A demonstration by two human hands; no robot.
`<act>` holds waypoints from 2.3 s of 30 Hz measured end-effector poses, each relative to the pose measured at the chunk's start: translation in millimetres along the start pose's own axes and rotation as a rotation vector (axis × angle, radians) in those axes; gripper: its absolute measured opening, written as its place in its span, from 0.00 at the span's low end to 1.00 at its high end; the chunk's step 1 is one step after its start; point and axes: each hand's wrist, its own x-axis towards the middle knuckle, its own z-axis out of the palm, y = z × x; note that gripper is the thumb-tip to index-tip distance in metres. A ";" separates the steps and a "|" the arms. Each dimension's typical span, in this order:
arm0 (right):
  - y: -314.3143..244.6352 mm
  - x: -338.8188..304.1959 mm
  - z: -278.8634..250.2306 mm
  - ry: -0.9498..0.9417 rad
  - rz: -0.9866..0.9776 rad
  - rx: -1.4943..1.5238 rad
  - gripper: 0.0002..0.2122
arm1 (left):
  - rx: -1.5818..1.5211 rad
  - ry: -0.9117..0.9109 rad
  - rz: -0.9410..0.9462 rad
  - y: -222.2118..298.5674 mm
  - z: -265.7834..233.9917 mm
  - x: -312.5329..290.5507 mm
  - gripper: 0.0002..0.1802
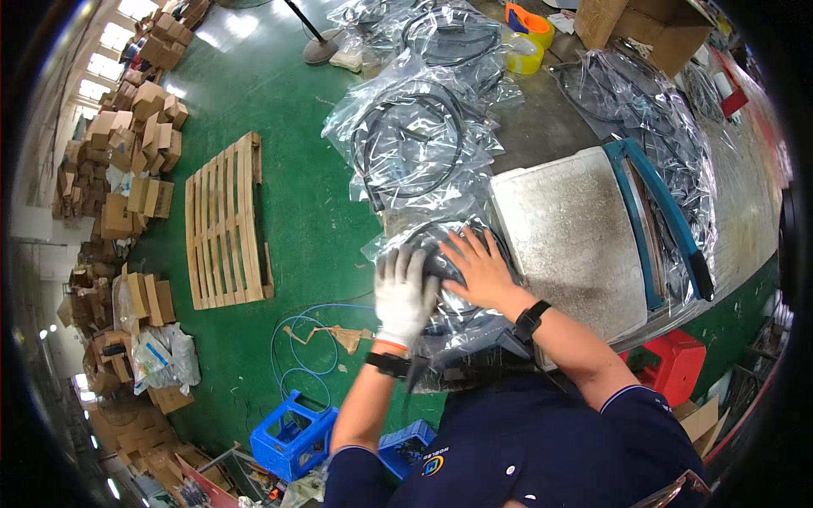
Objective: Sealing circular items into plastic bags using a heat sealer.
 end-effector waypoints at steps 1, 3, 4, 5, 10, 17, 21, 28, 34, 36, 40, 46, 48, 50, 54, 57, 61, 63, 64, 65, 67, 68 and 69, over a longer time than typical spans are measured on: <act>0.1 -3.2 12.2 -0.130 -0.006 -0.094 0.37 | 0.042 -0.060 -0.058 6.6 10.8 -7.5 0.29; -5.0 -9.7 21.5 -0.187 -0.036 -0.081 0.39 | 0.109 -0.124 -0.119 9.5 22.7 -25.0 0.34; -4.9 -12.6 24.2 -0.194 -0.037 -0.087 0.39 | 0.126 -0.128 -0.111 8.7 26.4 -26.7 0.35; -5.5 -11.6 29.6 -0.142 -0.045 -0.061 0.40 | 0.138 -0.178 -0.136 6.3 26.0 -25.3 0.36; -7.7 -10.5 9.0 -0.174 -0.032 -0.094 0.39 | 0.155 -0.305 -0.109 13.6 11.4 -14.2 0.32; 0.5 -38.5 23.8 -0.127 -0.120 -0.180 0.40 | 0.136 -0.172 -0.091 34.4 16.4 -34.4 0.32; 10.7 -46.7 28.6 -0.137 -0.053 -0.154 0.38 | 0.168 -0.177 -0.030 37.8 35.7 -36.6 0.33; 17.6 -112.5 -27.6 0.123 -0.233 0.569 0.20 | 0.140 -0.175 -0.188 68.4 12.3 -40.2 0.35; 144.3 -328.0 -109.3 0.000 0.502 0.777 0.12 | 0.307 -0.311 0.030 116.5 43.8 -63.2 0.39; 199.1 -386.1 -120.3 0.331 0.834 0.863 0.10 | 0.590 -0.304 0.284 107.0 59.6 -77.2 0.38; 329.3 -399.7 -175.8 0.868 1.076 0.818 0.14 | 0.461 -0.199 -0.025 186.6 39.8 -62.7 0.34; 500.0 -332.0 -217.2 1.068 1.029 1.116 0.19 | 0.720 -0.197 0.023 272.1 18.3 -32.7 0.27; 530.9 -314.8 -223.4 0.760 1.186 1.501 0.20 | 0.821 -0.234 0.054 293.6 11.4 -29.7 0.24; 544.0 -302.6 -221.7 0.748 1.182 1.539 0.20 | 0.778 -0.199 0.035 304.2 8.2 -31.7 0.24; 541.2 -264.3 -255.8 1.083 0.936 1.147 0.19 | 0.735 -0.173 -0.002 306.9 12.4 -30.4 0.24; 464.2 -208.9 -358.8 1.037 0.582 0.790 0.16 | 0.654 -0.118 -0.029 298.1 12.7 -29.0 0.25; 371.4 -110.8 -415.4 1.085 0.089 0.775 0.13 | 0.414 0.031 -0.051 278.0 26.3 -7.3 0.25; 337.6 -91.0 -435.5 1.036 -0.012 0.736 0.13 | 0.249 0.142 -0.064 273.0 25.9 13.6 0.25; 315.4 -86.2 -443.0 0.979 -0.030 0.822 0.13 | 0.160 0.195 -0.064 268.2 20.9 20.3 0.25; 288.5 -88.3 -456.0 0.979 -0.041 0.790 0.13 | 0.053 0.248 -0.067 266.0 12.5 31.3 0.25; 231.5 -93.7 -477.9 0.688 -0.025 1.194 0.13 | -0.137 0.326 -0.058 258.6 -1.5 46.7 0.26; 212.7 -95.1 -483.2 0.688 -0.029 1.178 0.13 | -0.203 0.338 -0.058 254.6 -8.7 50.9 0.26; 198.8 -96.2 -486.7 0.542 -0.097 1.231 0.14 | -0.217 0.348 -0.060 252.1 -15.7 55.4 0.26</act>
